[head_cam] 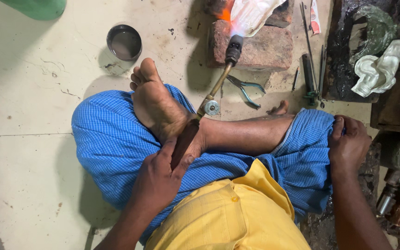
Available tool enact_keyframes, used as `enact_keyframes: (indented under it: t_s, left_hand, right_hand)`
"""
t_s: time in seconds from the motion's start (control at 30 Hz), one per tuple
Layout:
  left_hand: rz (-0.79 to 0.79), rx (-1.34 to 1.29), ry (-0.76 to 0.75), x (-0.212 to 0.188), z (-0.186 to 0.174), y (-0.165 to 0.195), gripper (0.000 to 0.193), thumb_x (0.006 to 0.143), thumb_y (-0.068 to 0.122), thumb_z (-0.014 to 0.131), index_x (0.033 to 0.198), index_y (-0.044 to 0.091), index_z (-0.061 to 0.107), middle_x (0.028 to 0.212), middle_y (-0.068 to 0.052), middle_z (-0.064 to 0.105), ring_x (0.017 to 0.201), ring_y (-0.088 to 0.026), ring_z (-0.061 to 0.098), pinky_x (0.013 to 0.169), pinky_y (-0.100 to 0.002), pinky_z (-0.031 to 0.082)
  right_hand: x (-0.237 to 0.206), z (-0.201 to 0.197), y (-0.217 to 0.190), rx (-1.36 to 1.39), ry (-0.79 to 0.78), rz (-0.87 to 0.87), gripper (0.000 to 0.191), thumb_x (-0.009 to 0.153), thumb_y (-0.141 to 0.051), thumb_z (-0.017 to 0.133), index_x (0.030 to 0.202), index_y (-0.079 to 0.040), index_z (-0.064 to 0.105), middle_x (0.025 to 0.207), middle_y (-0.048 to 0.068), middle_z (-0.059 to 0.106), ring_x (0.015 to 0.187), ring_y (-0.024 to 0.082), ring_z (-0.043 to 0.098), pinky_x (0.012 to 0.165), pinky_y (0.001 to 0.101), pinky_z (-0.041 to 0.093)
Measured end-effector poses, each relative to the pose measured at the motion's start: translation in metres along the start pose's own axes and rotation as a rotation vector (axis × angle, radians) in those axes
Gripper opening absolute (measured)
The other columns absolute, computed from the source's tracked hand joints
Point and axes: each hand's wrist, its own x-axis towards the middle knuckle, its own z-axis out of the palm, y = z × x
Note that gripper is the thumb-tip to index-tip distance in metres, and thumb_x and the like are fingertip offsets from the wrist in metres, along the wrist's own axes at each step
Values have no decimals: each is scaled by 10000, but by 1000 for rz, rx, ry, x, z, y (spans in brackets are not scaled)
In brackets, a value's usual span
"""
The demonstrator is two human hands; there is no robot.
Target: The person sits on the floor holding a brass blowtorch, heating a white hand-shaped wax pattern resting on bricks. They hold a thin metal rod in the other hand, moving it over the flame and the pattern, repositioning the torch and the pattern, and finally lift the pattern with pliers and place it into a green pitcher.
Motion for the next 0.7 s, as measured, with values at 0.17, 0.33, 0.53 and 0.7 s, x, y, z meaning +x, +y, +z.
enact_keyframes:
  t_s: [0.17, 0.33, 0.53, 0.7]
  left_hand:
    - [38, -8, -21, -1, 4, 8, 499, 914, 374, 686, 1286, 55, 594, 893, -247, 732, 851, -463, 708, 706, -525, 548]
    - [69, -47, -21, 0, 10, 17, 535, 905, 347, 694, 1334, 60, 553, 918, -230, 736, 844, -445, 725, 696, -506, 564]
    - [21, -27, -21, 1, 9, 27, 540, 903, 356, 699, 1339, 69, 560, 933, -235, 735, 861, -451, 725, 710, -506, 563]
    - [-50, -5, 12, 6, -1, 34, 544, 917, 341, 700, 1374, 81, 557, 912, -272, 712, 890, -484, 694, 718, -522, 560]
  right_hand:
    - [-1, 1, 0, 8, 5, 12, 214, 1129, -169, 620, 1207, -27, 759, 1150, 209, 717, 954, 344, 713, 846, 446, 553]
    - [-1, 2, 5, 10, 33, -37, 186, 1137, -159, 636, 1148, -23, 763, 1145, 200, 719, 968, 350, 715, 866, 441, 553]
    - [-2, 2, 7, 70, 62, -86, 166, 1105, -110, 621, 1142, -24, 758, 1136, 192, 719, 987, 353, 715, 892, 431, 556]
    - [1, 1, 6, 72, 56, -55, 152, 1098, -107, 645, 1135, -25, 767, 1124, 195, 722, 970, 354, 713, 864, 436, 554]
